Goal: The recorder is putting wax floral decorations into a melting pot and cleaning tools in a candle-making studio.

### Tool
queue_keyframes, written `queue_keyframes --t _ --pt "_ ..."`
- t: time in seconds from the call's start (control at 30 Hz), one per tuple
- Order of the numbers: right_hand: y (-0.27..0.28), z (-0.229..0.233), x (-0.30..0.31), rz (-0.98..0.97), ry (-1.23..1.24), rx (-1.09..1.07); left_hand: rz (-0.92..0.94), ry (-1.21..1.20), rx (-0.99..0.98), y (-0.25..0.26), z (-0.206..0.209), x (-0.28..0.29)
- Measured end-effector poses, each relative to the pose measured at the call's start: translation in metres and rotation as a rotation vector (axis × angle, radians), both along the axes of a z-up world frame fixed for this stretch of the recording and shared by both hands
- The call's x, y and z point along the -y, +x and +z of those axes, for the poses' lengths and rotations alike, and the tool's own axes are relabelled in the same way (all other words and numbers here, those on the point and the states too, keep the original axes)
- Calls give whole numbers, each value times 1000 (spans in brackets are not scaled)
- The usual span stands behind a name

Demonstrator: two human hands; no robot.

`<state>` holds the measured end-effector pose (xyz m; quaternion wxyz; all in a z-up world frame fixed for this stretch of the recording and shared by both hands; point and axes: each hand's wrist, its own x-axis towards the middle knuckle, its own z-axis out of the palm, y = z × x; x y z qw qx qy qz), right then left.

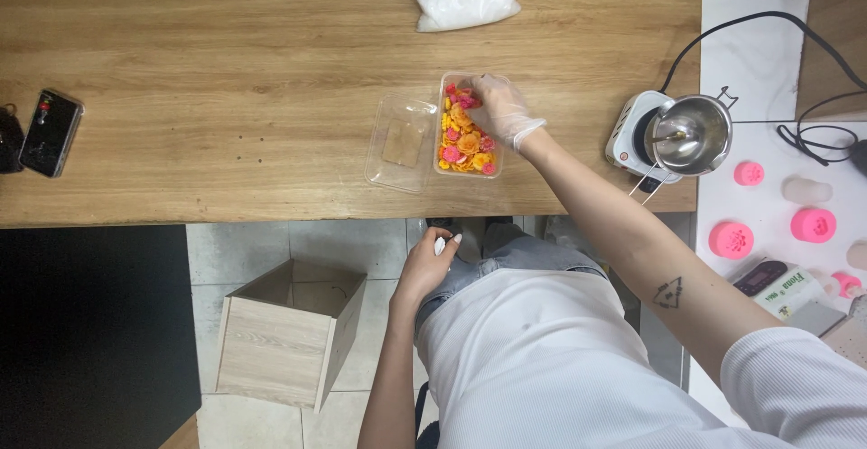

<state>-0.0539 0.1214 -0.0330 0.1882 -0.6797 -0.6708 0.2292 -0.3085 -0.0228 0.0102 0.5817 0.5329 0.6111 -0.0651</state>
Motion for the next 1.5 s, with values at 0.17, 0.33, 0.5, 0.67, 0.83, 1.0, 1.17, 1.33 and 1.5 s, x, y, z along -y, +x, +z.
queue_keyframes --t 0.17,0.33,0.5,0.67,0.83,1.0,1.17,1.33,1.5 --pt "7 11 6 -128 -187 -196 -19 44 25 -1 -19 4" --pt "34 -9 12 -375 -431 -958 -25 64 52 2 -15 1" --pt "39 51 39 -363 -541 -1416 -95 78 62 14 -20 -4" --pt "56 61 64 -353 -507 -1750 -200 75 116 34 -28 -11" --pt "83 32 105 -92 -388 -2303 -318 78 153 58 -27 -16" --pt "87 95 135 -161 -166 -2172 -484 -16 45 87 -16 -17" --pt "117 116 171 -332 -122 -2011 -600 85 142 96 -25 -14" --pt "178 109 203 -361 34 -1712 -653 95 145 103 -25 -13" --pt "206 123 210 -1071 -288 -344 -664 78 111 110 -9 -12"
